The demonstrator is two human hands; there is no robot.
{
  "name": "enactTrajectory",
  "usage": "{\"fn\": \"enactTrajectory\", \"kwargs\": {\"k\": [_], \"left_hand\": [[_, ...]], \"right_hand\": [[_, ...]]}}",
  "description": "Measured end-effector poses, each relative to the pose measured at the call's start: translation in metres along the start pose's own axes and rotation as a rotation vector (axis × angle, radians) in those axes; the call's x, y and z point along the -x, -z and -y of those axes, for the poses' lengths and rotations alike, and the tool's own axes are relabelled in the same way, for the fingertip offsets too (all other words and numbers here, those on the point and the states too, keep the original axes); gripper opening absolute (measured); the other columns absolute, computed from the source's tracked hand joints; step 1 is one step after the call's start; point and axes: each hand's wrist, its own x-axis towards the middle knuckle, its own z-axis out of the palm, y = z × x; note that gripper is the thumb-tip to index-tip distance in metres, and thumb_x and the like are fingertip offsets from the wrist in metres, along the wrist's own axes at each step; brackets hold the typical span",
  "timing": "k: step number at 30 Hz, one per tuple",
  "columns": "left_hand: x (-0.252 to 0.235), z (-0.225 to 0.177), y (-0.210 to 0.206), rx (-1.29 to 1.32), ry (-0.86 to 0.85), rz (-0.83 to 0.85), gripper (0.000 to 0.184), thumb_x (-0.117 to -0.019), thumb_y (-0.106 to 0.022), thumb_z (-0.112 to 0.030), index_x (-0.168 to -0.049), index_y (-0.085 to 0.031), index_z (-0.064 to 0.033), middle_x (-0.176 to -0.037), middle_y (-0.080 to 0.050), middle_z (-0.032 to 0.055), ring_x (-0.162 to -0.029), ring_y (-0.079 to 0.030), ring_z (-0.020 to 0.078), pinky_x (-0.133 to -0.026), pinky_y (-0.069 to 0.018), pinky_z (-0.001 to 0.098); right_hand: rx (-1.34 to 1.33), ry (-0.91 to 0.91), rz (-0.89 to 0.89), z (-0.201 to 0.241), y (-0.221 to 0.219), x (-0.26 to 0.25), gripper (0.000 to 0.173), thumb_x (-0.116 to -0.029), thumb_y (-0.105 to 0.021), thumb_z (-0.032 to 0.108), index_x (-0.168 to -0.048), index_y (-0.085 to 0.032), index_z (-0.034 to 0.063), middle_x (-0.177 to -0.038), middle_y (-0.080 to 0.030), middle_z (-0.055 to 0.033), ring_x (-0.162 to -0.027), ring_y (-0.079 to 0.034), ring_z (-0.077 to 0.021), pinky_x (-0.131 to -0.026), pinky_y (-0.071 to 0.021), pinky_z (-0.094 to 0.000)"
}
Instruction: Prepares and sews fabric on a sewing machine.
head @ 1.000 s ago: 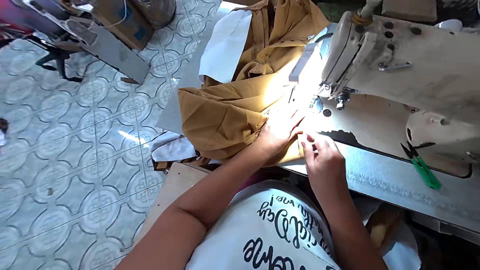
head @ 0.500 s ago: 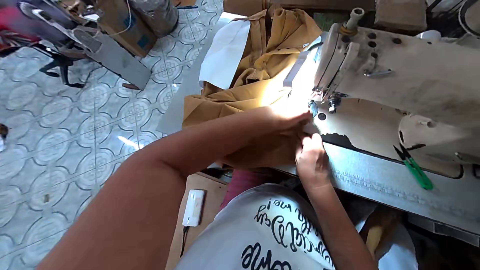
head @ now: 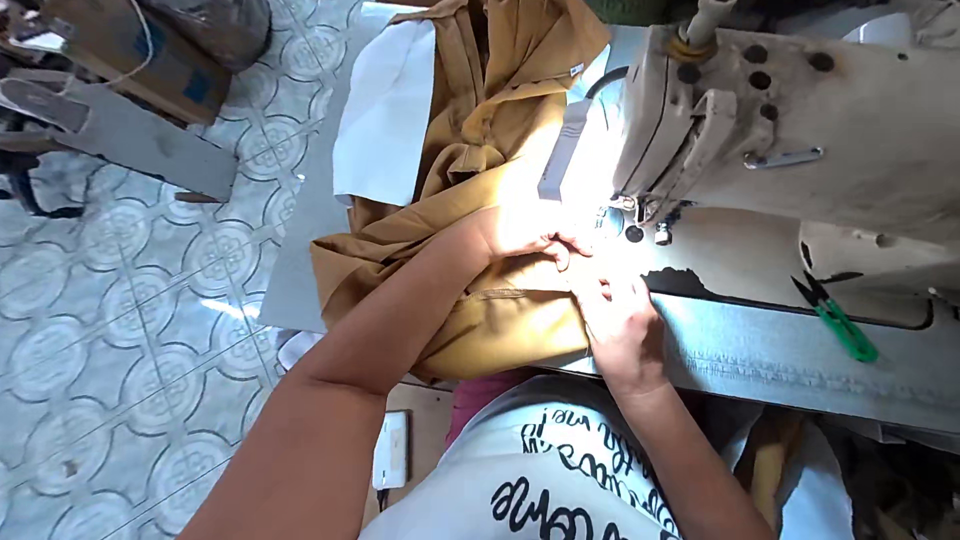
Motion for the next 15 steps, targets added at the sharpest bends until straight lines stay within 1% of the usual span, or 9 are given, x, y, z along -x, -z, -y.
{"fn": "enactTrajectory", "kwargs": {"k": [2, 4, 5, 6, 7, 9, 11, 13, 15], "left_hand": [[0.001, 0.001, -0.001, -0.014, -0.016, -0.013, 0.021, -0.0935, -0.066, -0.010, -0.108, -0.081, -0.0136, -0.110, -0.077, 0.0039, -0.107, -0.070, 0.0156, -0.096, -0.0517, 0.0320], [0.001, 0.002, -0.005, -0.031, -0.062, -0.034, 0.021, -0.0936, -0.065, -0.009, -0.107, -0.081, -0.0124, -0.109, -0.077, 0.0059, -0.105, -0.070, 0.0181, -0.093, -0.0527, 0.0337], [-0.001, 0.004, -0.006, -0.031, -0.083, -0.039, 0.021, -0.0945, -0.065, -0.008, -0.108, -0.080, -0.0110, -0.108, -0.076, 0.0081, -0.104, -0.070, 0.0205, -0.093, -0.0534, 0.0354], [-0.003, 0.003, -0.008, -0.032, -0.089, -0.050, 0.020, -0.0951, -0.065, -0.008, -0.107, -0.080, -0.0096, -0.106, -0.076, 0.0097, -0.103, -0.071, 0.0220, -0.091, -0.0542, 0.0362], [-0.004, 0.003, -0.011, -0.034, -0.077, -0.060, 0.019, -0.0958, -0.065, -0.008, -0.106, -0.080, -0.0096, -0.104, -0.076, 0.0093, -0.100, -0.072, 0.0214, -0.089, -0.0547, 0.0356], [-0.005, 0.005, -0.016, -0.055, -0.052, -0.088, 0.018, -0.0978, -0.063, -0.011, -0.104, -0.080, -0.0125, -0.101, -0.077, 0.0057, -0.097, -0.072, 0.0189, -0.086, -0.0554, 0.0355], [-0.007, 0.003, -0.019, -0.081, -0.030, -0.124, 0.016, -0.0984, -0.063, -0.013, -0.102, -0.079, -0.0139, -0.097, -0.076, 0.0034, -0.092, -0.072, 0.0169, -0.080, -0.0555, 0.0354], [-0.008, -0.001, -0.021, -0.109, -0.003, -0.119, 0.018, -0.1016, -0.059, -0.016, -0.102, -0.077, -0.0128, -0.099, -0.074, 0.0032, -0.094, -0.071, 0.0155, -0.082, -0.0549, 0.0341], [-0.010, -0.005, -0.023, -0.137, 0.042, -0.107, 0.021, -0.1044, -0.055, -0.018, -0.104, -0.075, -0.0121, -0.102, -0.072, 0.0033, -0.096, -0.069, 0.0148, -0.084, -0.0540, 0.0334]], "right_hand": [[-0.006, -0.023, 0.016, 0.001, 0.001, -0.002, 0.025, -0.0937, -0.073, 0.028, -0.100, -0.077, 0.0044, -0.101, -0.070, -0.0194, -0.084, -0.072, -0.0294, -0.070, -0.0604, -0.0413], [-0.020, -0.102, 0.053, 0.002, 0.002, -0.005, 0.034, -0.0911, -0.077, 0.029, -0.104, -0.073, -0.0016, -0.104, -0.069, -0.0218, -0.083, -0.073, -0.0302, -0.071, -0.0606, -0.0431], [-0.027, -0.137, 0.073, 0.003, 0.003, -0.006, 0.038, -0.0900, -0.078, 0.030, -0.108, -0.071, -0.0028, -0.105, -0.069, -0.0222, -0.082, -0.073, -0.0305, -0.072, -0.0606, -0.0437], [-0.030, -0.161, 0.088, 0.004, 0.005, -0.008, 0.040, -0.0888, -0.080, 0.029, -0.111, -0.071, -0.0024, -0.106, -0.070, -0.0220, -0.082, -0.072, -0.0305, -0.072, -0.0603, -0.0439], [-0.019, -0.169, 0.098, 0.004, 0.006, -0.009, 0.040, -0.0880, -0.081, 0.030, -0.112, -0.071, -0.0013, -0.106, -0.070, -0.0211, -0.082, -0.072, -0.0301, -0.072, -0.0601, -0.0438], [0.027, -0.161, 0.116, 0.002, 0.008, -0.011, 0.037, -0.0893, -0.079, 0.032, -0.110, -0.072, 0.0021, -0.104, -0.071, -0.0182, -0.082, -0.072, -0.0293, -0.069, -0.0597, -0.0446], [0.071, -0.155, 0.126, 0.000, 0.011, -0.012, 0.034, -0.0911, -0.077, 0.034, -0.110, -0.073, 0.0054, -0.100, -0.072, -0.0147, -0.081, -0.072, -0.0286, -0.067, -0.0587, -0.0458], [0.090, -0.158, 0.122, 0.000, 0.012, -0.014, 0.032, -0.0922, -0.075, 0.034, -0.106, -0.073, 0.0062, -0.095, -0.072, -0.0127, -0.082, -0.072, -0.0283, -0.068, -0.0584, -0.0467], [0.067, -0.152, 0.108, -0.002, 0.013, -0.017, 0.026, -0.0921, -0.074, 0.030, -0.100, -0.073, 0.0054, -0.090, -0.072, -0.0118, -0.082, -0.072, -0.0282, -0.070, -0.0578, -0.0475]]}}
